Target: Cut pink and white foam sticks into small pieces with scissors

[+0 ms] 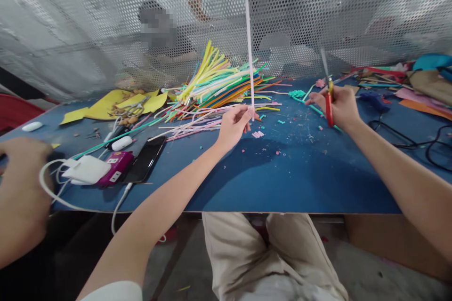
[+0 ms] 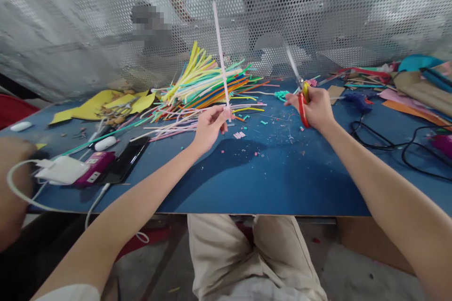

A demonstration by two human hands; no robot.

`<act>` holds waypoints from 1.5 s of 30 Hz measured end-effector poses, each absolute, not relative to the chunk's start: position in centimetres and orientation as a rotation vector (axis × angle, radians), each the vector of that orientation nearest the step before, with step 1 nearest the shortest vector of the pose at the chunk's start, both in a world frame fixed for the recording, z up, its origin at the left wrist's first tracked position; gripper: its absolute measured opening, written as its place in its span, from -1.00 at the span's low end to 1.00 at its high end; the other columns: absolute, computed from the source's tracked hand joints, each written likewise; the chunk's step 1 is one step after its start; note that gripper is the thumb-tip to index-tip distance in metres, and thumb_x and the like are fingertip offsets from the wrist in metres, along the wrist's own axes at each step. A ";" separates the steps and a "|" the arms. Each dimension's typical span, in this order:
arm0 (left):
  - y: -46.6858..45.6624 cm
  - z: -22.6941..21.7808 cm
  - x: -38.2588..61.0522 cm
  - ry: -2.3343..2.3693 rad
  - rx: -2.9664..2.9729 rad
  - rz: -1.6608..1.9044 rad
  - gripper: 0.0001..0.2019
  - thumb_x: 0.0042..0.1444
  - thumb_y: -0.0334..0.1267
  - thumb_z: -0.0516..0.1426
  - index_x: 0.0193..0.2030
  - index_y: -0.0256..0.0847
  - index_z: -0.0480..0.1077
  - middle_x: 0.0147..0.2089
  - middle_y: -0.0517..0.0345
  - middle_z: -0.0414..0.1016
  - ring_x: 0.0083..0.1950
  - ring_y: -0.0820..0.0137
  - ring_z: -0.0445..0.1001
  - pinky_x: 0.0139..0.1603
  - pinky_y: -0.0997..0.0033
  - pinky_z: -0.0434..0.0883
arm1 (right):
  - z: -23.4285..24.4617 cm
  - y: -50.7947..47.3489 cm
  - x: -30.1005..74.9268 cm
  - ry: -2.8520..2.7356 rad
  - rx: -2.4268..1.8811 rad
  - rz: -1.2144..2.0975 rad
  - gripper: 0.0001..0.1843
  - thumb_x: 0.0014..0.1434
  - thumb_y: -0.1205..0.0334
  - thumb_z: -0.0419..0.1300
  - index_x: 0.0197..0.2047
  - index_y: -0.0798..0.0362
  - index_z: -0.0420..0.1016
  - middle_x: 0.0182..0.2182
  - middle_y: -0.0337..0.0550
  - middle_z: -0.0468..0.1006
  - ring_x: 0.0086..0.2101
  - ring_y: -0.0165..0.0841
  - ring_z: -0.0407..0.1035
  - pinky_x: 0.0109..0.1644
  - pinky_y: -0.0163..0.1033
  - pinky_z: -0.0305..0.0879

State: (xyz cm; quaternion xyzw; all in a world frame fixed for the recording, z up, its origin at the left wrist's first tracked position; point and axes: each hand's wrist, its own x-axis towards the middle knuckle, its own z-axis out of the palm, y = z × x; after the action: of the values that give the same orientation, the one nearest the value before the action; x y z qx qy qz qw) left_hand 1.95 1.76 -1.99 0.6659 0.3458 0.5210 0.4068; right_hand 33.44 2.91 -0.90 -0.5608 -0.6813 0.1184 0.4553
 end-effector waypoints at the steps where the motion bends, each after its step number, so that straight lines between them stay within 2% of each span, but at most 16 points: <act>1: 1.6 -2.0 2.2 0.848 1.646 1.288 -0.68 0.24 0.01 0.21 -0.12 -0.23 0.48 -0.16 0.05 0.63 -0.53 0.61 0.40 -0.55 0.58 0.36 | -0.7 2.5 33.0 -1.625 -1.302 0.332 -0.56 0.28 -0.10 0.20 -0.32 0.16 0.56 -0.41 0.01 0.60 -0.57 -0.50 0.13 -0.44 -0.19 0.08; 3: 1.2 -2.1 2.7 0.808 1.548 1.214 -0.66 0.21 0.02 0.23 -0.11 -0.26 0.48 -0.12 0.00 0.63 -0.44 0.57 0.49 -0.43 0.55 0.47 | -0.4 1.8 32.1 -1.541 -1.165 0.432 -0.64 0.28 -0.01 0.22 -0.19 0.16 0.59 -0.31 0.06 0.65 -0.63 -0.54 0.13 -0.52 -0.22 0.10; 6: 0.5 -2.4 3.6 0.777 1.403 1.093 -0.63 0.17 0.00 0.28 -0.10 -0.29 0.48 -0.10 -0.04 0.63 -0.29 0.49 0.60 -0.20 0.47 0.57 | 0.0 0.7 30.4 -1.522 -1.012 0.555 -0.67 0.23 0.09 0.29 -0.05 0.15 0.59 -0.13 0.13 0.66 -0.56 -0.51 0.31 -0.47 -0.25 0.26; 9: -0.1 -2.7 4.2 0.778 1.377 0.993 -0.62 0.14 -0.01 0.30 -0.11 -0.30 0.47 -0.11 -0.04 0.63 -0.27 0.47 0.61 -0.17 0.47 0.58 | -0.2 -0.2 28.7 -1.574 -0.933 0.725 -0.66 0.22 0.06 0.31 0.00 0.06 0.60 -0.05 0.05 0.66 -0.57 -0.49 0.36 -0.44 -0.21 0.36; 13: -0.3 -2.9 4.2 0.798 1.411 0.868 -0.58 0.13 0.05 0.30 -0.12 -0.29 0.46 -0.15 -0.02 0.63 -0.34 0.46 0.61 -0.24 0.44 0.59 | -1.0 -1.3 26.5 -1.599 -0.914 0.864 -0.65 0.12 -0.02 0.39 -0.08 -0.02 0.61 -0.19 -0.07 0.69 -0.59 -0.42 0.39 -0.48 -0.16 0.42; 18: -0.4 -2.8 4.3 0.771 1.487 0.808 -0.56 0.12 0.06 0.30 -0.10 -0.33 0.50 -0.15 -0.05 0.64 -0.27 0.41 0.64 -0.18 0.43 0.60 | -2.0 -1.7 24.6 -1.570 -0.875 0.981 -0.69 0.10 -0.01 0.42 -0.17 -0.01 0.60 -0.33 -0.12 0.68 -0.44 -0.27 0.55 -0.30 -0.09 0.55; 22: -0.6 -2.7 4.3 0.802 1.479 0.774 -0.53 0.12 0.08 0.30 -0.06 -0.33 0.52 -0.12 -0.09 0.65 -0.25 0.38 0.66 -0.16 0.41 0.60 | -2.4 -1.6 24.4 -1.536 -0.878 0.923 -0.72 0.04 0.05 0.47 -0.22 -0.03 0.59 -0.35 -0.15 0.68 -0.38 -0.24 0.57 -0.22 -0.08 0.58; 30: -0.5 -2.8 4.1 0.799 1.332 0.678 -0.55 0.10 0.02 0.34 -0.03 -0.33 0.57 -0.08 -0.14 0.66 -0.19 0.37 0.66 -0.06 0.38 0.59 | -1.9 -1.8 24.6 -1.446 -0.897 0.854 -0.76 0.07 0.02 0.44 -0.29 -0.07 0.54 -0.43 -0.19 0.64 -0.41 -0.27 0.55 -0.22 -0.06 0.60; 37: -0.6 -3.1 4.2 0.750 1.333 0.682 -0.59 0.18 -0.01 0.30 0.01 -0.29 0.55 -0.05 -0.11 0.66 -0.13 0.37 0.67 -0.02 0.41 0.58 | -2.5 -1.4 24.8 -1.438 -0.884 0.904 -0.83 0.10 0.09 0.41 -0.27 -0.07 0.56 -0.40 -0.17 0.65 -0.39 -0.24 0.56 -0.20 -0.01 0.61; 45: -0.6 -3.1 4.3 0.773 1.319 0.707 -0.58 0.18 0.01 0.29 0.02 -0.28 0.54 0.01 -0.13 0.64 -0.04 0.33 0.65 0.10 0.33 0.55 | -2.2 -1.6 24.6 -1.435 -0.943 0.905 -0.75 0.07 0.01 0.43 -0.26 -0.06 0.55 -0.37 -0.12 0.65 -0.37 -0.21 0.58 -0.18 0.00 0.62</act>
State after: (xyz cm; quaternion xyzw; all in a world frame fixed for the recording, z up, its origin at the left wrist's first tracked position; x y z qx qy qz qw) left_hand 4.32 -0.59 -3.12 0.5841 0.3424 0.3133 0.6659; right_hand 24.61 -1.56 -2.23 -0.4008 -0.6100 0.3848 0.5650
